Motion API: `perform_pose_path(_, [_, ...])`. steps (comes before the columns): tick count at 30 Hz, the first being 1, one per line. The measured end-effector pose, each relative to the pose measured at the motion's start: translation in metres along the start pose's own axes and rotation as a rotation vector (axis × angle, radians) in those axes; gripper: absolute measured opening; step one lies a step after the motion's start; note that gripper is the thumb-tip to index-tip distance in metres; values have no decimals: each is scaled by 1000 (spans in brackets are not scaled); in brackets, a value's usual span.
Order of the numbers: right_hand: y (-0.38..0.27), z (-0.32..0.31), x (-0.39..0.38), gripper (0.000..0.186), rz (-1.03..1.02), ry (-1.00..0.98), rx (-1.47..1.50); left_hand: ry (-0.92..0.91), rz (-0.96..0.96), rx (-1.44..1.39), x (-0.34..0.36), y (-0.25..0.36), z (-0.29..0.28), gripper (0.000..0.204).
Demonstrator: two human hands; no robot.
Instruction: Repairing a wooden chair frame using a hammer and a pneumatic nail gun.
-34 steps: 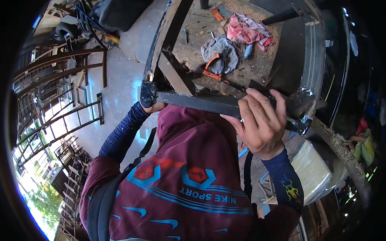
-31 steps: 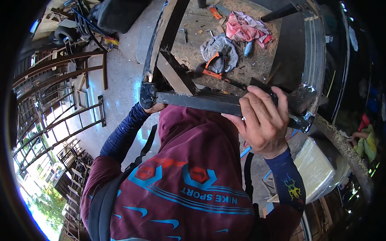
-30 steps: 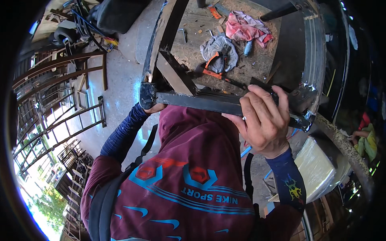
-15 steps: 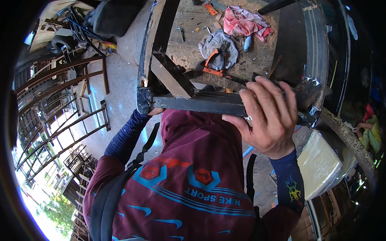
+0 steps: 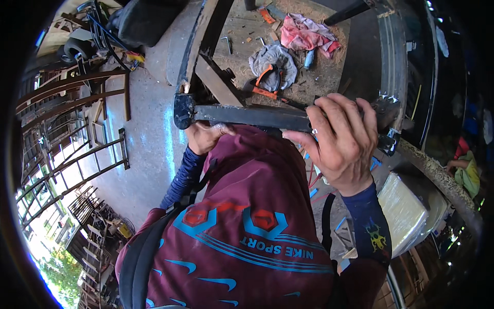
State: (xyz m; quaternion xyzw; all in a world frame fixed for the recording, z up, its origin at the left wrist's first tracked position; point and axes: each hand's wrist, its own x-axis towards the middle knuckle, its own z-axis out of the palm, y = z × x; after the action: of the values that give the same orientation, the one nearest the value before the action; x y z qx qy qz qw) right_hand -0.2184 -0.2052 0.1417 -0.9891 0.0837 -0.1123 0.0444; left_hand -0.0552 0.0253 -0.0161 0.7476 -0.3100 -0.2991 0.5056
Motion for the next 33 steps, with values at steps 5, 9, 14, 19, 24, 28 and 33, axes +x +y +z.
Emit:
perform_pose_path(5, [-15, 13, -6, 43, 66, 109, 10, 359, 834, 366, 8, -81, 16, 19])
perform_pose_path(9, [-24, 29, -4, 44, 128, 243, 95, 734, 393, 281, 20, -96, 4, 46])
perform_pose_path(14, [-30, 34, -6, 42, 103, 306, 105, 724, 474, 615, 32, -120, 6, 54])
perform_pose_path(19, [-27, 26, -12, 49, 90, 260, 80, 714, 369, 403, 29, -101, 17, 74])
perform_pose_path(24, [32, -44, -65, 70, 338, 525, -94, 748, 298, 236, 33, -73, 21, 87])
perform_pose_path(28, [76, -81, -91, 77, 907, 487, 405, 726, 361, 282, 30, -93, 21, 86])
perform_pose_path(33, [120, -47, -114, 65, 1018, -245, 1235, 721, 298, 210, 30, -88, 18, 85])
